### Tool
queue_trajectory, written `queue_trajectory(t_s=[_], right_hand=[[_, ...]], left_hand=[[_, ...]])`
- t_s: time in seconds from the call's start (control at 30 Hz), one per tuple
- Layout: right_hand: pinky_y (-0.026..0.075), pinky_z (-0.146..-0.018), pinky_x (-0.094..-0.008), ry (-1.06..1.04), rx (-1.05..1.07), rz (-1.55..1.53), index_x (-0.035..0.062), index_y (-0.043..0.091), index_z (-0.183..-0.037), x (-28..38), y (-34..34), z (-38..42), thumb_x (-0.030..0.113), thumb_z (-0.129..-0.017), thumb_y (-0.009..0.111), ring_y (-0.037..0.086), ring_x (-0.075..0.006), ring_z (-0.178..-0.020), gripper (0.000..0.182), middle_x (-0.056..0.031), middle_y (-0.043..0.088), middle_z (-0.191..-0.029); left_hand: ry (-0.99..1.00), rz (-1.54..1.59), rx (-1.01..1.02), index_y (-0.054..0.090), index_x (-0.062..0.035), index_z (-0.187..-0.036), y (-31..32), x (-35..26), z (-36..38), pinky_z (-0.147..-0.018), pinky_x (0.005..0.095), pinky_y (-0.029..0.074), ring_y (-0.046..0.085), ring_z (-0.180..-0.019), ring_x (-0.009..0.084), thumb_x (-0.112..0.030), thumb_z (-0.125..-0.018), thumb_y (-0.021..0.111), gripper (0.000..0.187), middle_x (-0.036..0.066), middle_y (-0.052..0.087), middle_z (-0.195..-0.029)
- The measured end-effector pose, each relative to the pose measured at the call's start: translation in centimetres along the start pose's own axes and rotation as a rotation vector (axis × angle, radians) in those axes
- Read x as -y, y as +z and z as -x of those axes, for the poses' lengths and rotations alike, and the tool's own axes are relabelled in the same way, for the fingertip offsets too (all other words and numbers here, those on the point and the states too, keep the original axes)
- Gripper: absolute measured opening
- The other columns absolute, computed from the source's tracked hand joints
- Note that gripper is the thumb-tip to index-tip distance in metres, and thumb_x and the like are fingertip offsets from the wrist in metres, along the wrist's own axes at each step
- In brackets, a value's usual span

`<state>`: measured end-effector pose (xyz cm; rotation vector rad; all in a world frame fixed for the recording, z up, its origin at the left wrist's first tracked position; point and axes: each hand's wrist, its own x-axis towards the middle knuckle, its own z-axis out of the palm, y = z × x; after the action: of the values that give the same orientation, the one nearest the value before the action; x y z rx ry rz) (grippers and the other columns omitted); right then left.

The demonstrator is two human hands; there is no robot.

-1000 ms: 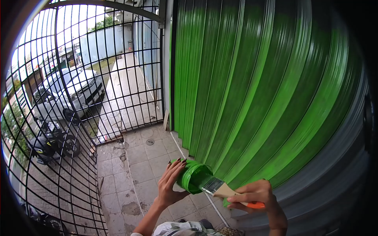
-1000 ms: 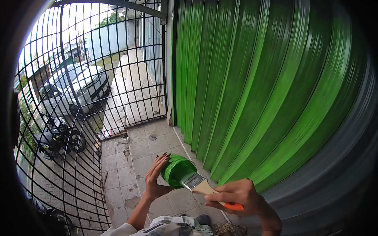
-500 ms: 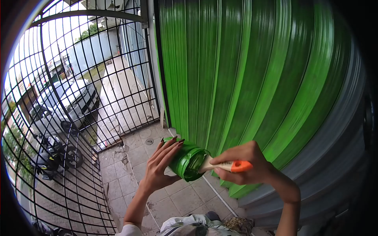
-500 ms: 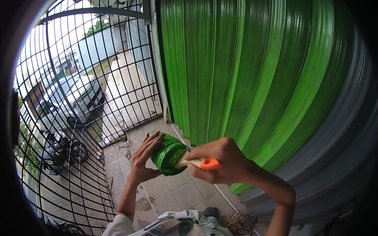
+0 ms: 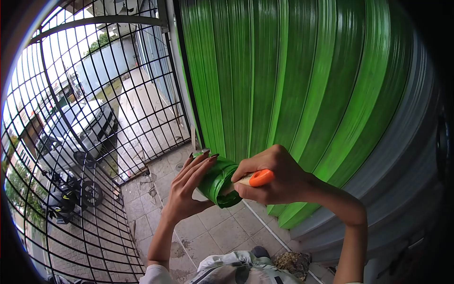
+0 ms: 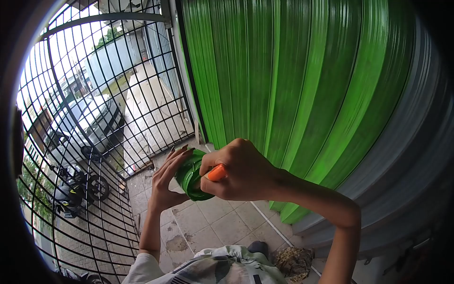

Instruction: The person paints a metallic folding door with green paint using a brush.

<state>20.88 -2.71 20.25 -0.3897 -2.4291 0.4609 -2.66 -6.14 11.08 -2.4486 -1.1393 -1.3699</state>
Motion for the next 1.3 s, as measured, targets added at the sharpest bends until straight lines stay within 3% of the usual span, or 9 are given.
queue_trajectory(t_s=[0.2, 0.5, 0.73, 0.77, 0.87, 0.9, 1.03, 1.13, 1.3], right_hand=[[0.052, -0.055, -0.0311, 0.038, 0.010, 0.001, 0.0007, 0.069, -0.073, 0.3, -0.1, -0.1, 0.019, -0.070, 0.065, 0.064, -0.0237, -0.052, 0.019, -0.0119, 0.064, -0.059], [0.052, -0.053, -0.0294, 0.039, -0.060, -0.037, 0.0015, 0.070, -0.073, 0.1, -0.2, -0.2, 0.017, -0.071, 0.067, 0.063, -0.0206, -0.050, 0.016, -0.0099, 0.064, -0.058], [0.049, -0.048, -0.0273, 0.041, -0.175, -0.024, 0.0033, 0.072, -0.078, -0.7, -0.2, 1.1, 0.020, -0.079, 0.065, 0.061, -0.0169, -0.047, 0.018, -0.0079, 0.064, -0.058], [0.048, -0.046, -0.0265, 0.015, -0.180, 0.011, 0.0038, 0.073, -0.087, -0.9, -0.3, 1.6, 0.020, -0.083, 0.063, 0.061, -0.0132, -0.047, 0.019, -0.0068, 0.066, -0.060], [0.050, -0.047, -0.0253, 0.303, -0.070, -0.287, 0.0044, 0.072, -0.097, -1.9, -0.2, 3.2, 0.021, -0.088, 0.061, 0.064, -0.0109, -0.052, 0.023, -0.0057, 0.067, -0.061], [0.053, -0.052, -0.0252, 0.431, -0.007, -0.409, 0.0038, 0.070, -0.106, -1.8, -0.6, 3.6, 0.023, -0.092, 0.056, 0.069, -0.0118, -0.064, 0.027, -0.0076, 0.069, -0.068], [0.057, -0.060, -0.0282, 0.638, 0.014, -0.707, -0.0002, 0.066, -0.111, -3.4, -0.6, 5.3, 0.023, -0.093, 0.053, 0.071, -0.0198, -0.081, 0.032, -0.0156, 0.071, -0.091], [0.058, -0.060, -0.0291, 0.675, -0.013, -0.849, -0.0020, 0.064, -0.113, -4.6, 0.0, 6.8, 0.022, -0.093, 0.051, 0.071, -0.0220, -0.082, 0.034, -0.0176, 0.070, -0.093], [0.057, -0.053, -0.0298, 0.704, -0.289, -0.842, -0.0028, 0.064, -0.098, -5.7, 2.3, 9.0, 0.009, -0.084, 0.072, 0.070, -0.0198, -0.067, 0.020, -0.0132, 0.069, -0.076]], left_hand=[[-0.003, -0.009, 0.017, 0.048, -0.0077, -0.137, -0.3, -0.4, -0.3, -0.110, 0.0509, 0.035, 0.048, -0.130, 0.0296, -0.020, -0.057, 0.086, 0.090, 0.008, 0.056, -0.134], [-0.007, -0.020, 0.021, 0.047, -0.0078, -0.138, -0.5, -0.3, -0.4, -0.109, 0.0514, 0.035, 0.048, -0.130, 0.0298, -0.020, -0.056, 0.087, 0.092, 0.008, 0.055, -0.136], [-0.110, 0.049, 0.052, 0.047, -0.0043, -0.136, 0.4, 0.3, 0.0, -0.107, 0.0509, 0.037, 0.049, -0.128, 0.0323, -0.023, -0.058, 0.087, 0.089, 0.013, 0.054, -0.135], [-0.113, 0.063, 0.047, 0.047, -0.0043, -0.136, 0.8, 0.7, 0.4, -0.107, 0.0510, 0.038, 0.049, -0.128, 0.0327, -0.024, -0.059, 0.087, 0.089, 0.014, 0.055, -0.135], [-0.158, 0.089, 0.075, 0.046, -0.0038, -0.136, 1.8, 0.7, 0.9, -0.108, 0.0458, 0.039, 0.051, -0.126, 0.0317, -0.025, -0.055, 0.089, 0.093, 0.014, 0.056, -0.133], [-0.159, 0.099, 0.078, 0.047, -0.0034, -0.135, 2.2, 0.9, 1.1, -0.107, 0.0454, 0.039, 0.052, -0.125, 0.0318, -0.025, -0.055, 0.090, 0.093, 0.014, 0.056, -0.133], [-0.187, 0.174, 0.035, 0.049, -0.0040, -0.132, 3.7, 1.2, 1.6, -0.100, 0.0436, 0.046, 0.057, -0.119, 0.0321, -0.031, -0.060, 0.088, 0.087, 0.015, 0.058, -0.129], [-0.245, 0.215, 0.050, 0.049, -0.0040, -0.133, 4.7, 1.4, 1.8, -0.098, 0.0421, 0.048, 0.058, -0.117, 0.0322, -0.031, -0.060, 0.089, 0.087, 0.015, 0.059, -0.128], [-0.284, 0.242, 0.091, 0.046, -0.0041, -0.134, 6.3, 1.3, 2.3, -0.095, 0.0404, 0.051, 0.061, -0.112, 0.0301, -0.032, -0.056, 0.091, 0.094, 0.014, 0.061, -0.125]])
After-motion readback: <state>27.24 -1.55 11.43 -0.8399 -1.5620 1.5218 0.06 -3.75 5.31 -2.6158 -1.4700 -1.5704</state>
